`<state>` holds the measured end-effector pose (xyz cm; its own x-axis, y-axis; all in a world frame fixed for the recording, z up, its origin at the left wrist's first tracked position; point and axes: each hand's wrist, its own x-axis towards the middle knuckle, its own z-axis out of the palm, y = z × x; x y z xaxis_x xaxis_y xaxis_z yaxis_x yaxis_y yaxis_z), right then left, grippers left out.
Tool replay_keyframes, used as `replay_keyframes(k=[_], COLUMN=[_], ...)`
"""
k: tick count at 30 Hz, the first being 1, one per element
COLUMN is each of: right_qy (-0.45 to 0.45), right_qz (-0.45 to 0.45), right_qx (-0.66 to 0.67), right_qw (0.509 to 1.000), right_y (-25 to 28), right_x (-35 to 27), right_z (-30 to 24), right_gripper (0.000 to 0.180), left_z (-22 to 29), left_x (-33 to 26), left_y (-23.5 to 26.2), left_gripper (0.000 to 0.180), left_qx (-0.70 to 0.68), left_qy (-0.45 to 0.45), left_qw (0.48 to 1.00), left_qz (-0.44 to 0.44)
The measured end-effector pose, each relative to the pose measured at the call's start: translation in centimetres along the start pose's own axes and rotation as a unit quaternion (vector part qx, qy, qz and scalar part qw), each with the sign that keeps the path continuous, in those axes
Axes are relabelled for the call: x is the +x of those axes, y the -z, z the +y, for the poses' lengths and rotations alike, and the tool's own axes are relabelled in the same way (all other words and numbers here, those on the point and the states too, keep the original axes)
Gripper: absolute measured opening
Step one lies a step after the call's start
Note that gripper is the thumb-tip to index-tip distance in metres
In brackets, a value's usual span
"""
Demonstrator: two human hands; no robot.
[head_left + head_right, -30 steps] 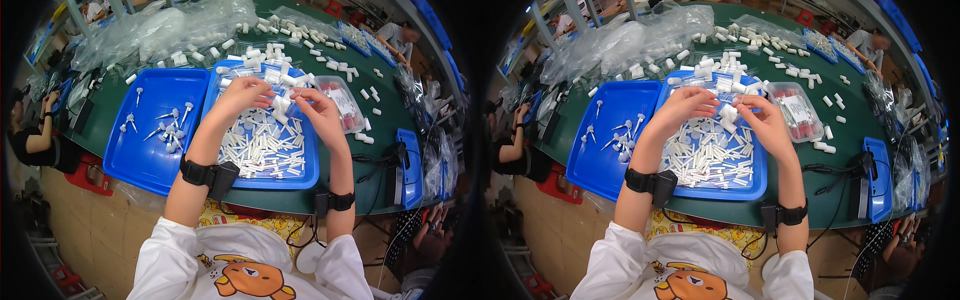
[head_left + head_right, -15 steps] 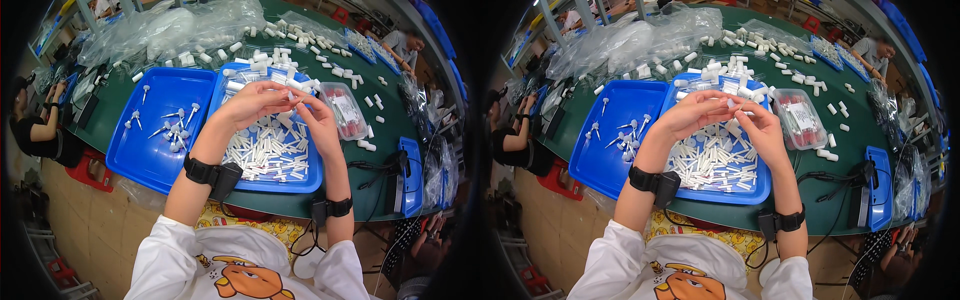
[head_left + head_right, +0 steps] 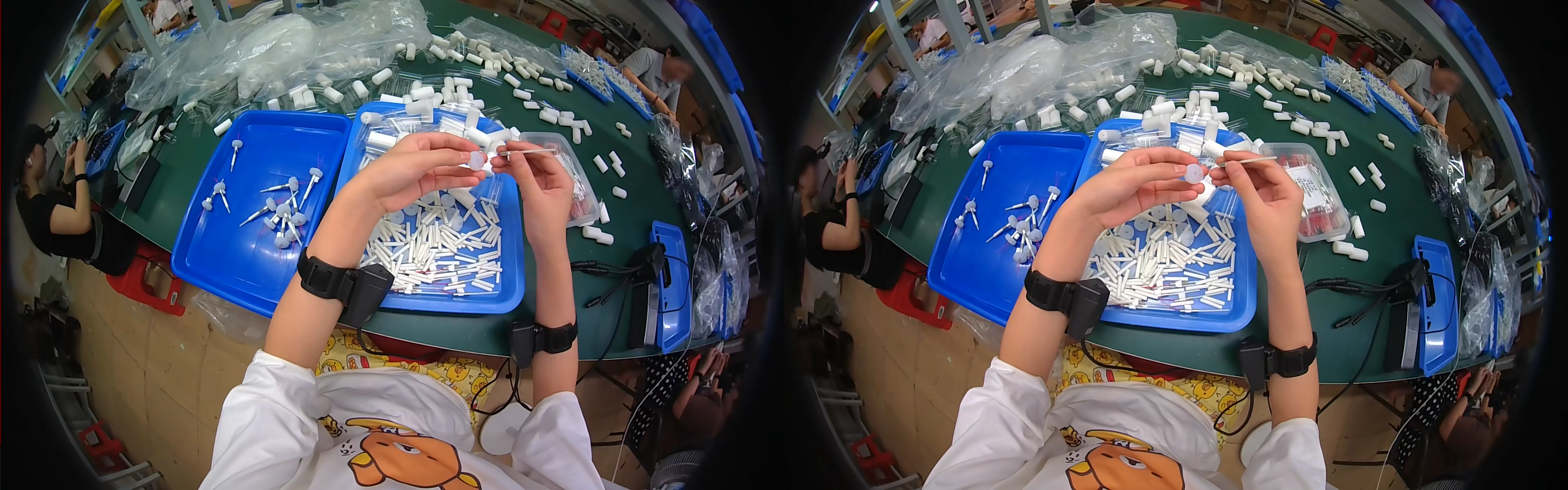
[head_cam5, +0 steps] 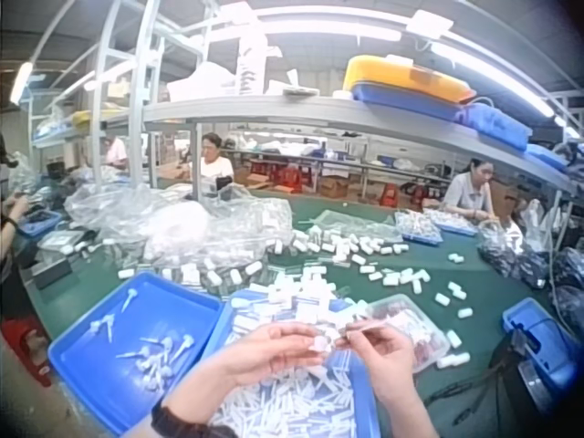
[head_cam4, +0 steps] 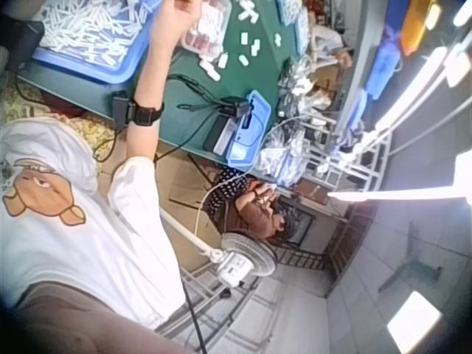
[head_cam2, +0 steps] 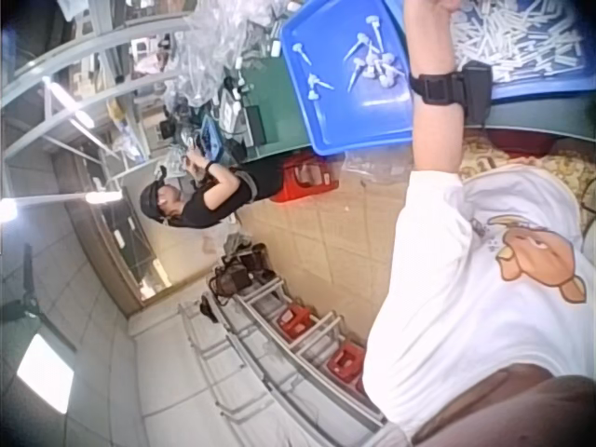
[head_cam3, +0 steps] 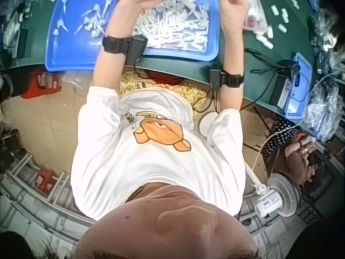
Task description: Assembling small white plastic components by inserting a thin rod through a cylindrical piece and attaching a base.
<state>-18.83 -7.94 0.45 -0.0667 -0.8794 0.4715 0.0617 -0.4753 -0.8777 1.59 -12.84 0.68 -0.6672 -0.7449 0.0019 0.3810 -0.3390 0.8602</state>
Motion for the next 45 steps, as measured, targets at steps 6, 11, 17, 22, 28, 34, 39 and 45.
replay_keyframes(k=[6,11,17,22,28,34,39,45], right_qy=[0.02,0.036,0.025,0.026,0.04,0.035,0.024,0.013], right_qz=[-0.002,-0.011,0.005,0.01,-0.008,-0.032,-0.023,-0.041], right_qx=[-0.006,-0.026,-0.012,-0.012,-0.016,-0.032,-0.031,-0.025], right_qw=[1.0,0.999,1.0,1.0,0.999,0.998,0.999,0.999], right_y=[-0.06,0.01,-0.21,-0.22,0.01,0.12,0.07,-0.05], right_x=[-0.05,-0.02,-0.02,-0.02,-0.04,-0.13,-0.14,-0.27], right_z=[-0.01,0.19,-0.12,-0.33,0.12,0.11,0.05,0.2], right_gripper=[0.019,0.02,0.018,0.018,0.018,0.018,0.018,0.02], left_z=[-0.11,-0.23,-0.21,-0.18,-0.19,-0.38,-0.36,-0.46], left_x=[0.03,0.09,0.05,0.0,0.04,0.24,0.25,0.33], left_y=[0.06,0.16,0.05,-0.02,-0.07,0.33,0.29,0.41], left_gripper=[0.031,0.031,0.033,0.034,0.033,0.032,0.032,0.031], left_qx=[0.005,0.006,0.012,0.018,0.007,-0.005,0.01,0.023], left_qy=[-0.006,-0.003,-0.001,-0.002,-0.009,-0.023,-0.019,-0.018], left_qw=[1.0,1.0,1.0,1.0,1.0,0.999,0.999,0.999], left_qz=[0.004,0.006,0.008,0.011,0.028,0.039,0.032,0.011])
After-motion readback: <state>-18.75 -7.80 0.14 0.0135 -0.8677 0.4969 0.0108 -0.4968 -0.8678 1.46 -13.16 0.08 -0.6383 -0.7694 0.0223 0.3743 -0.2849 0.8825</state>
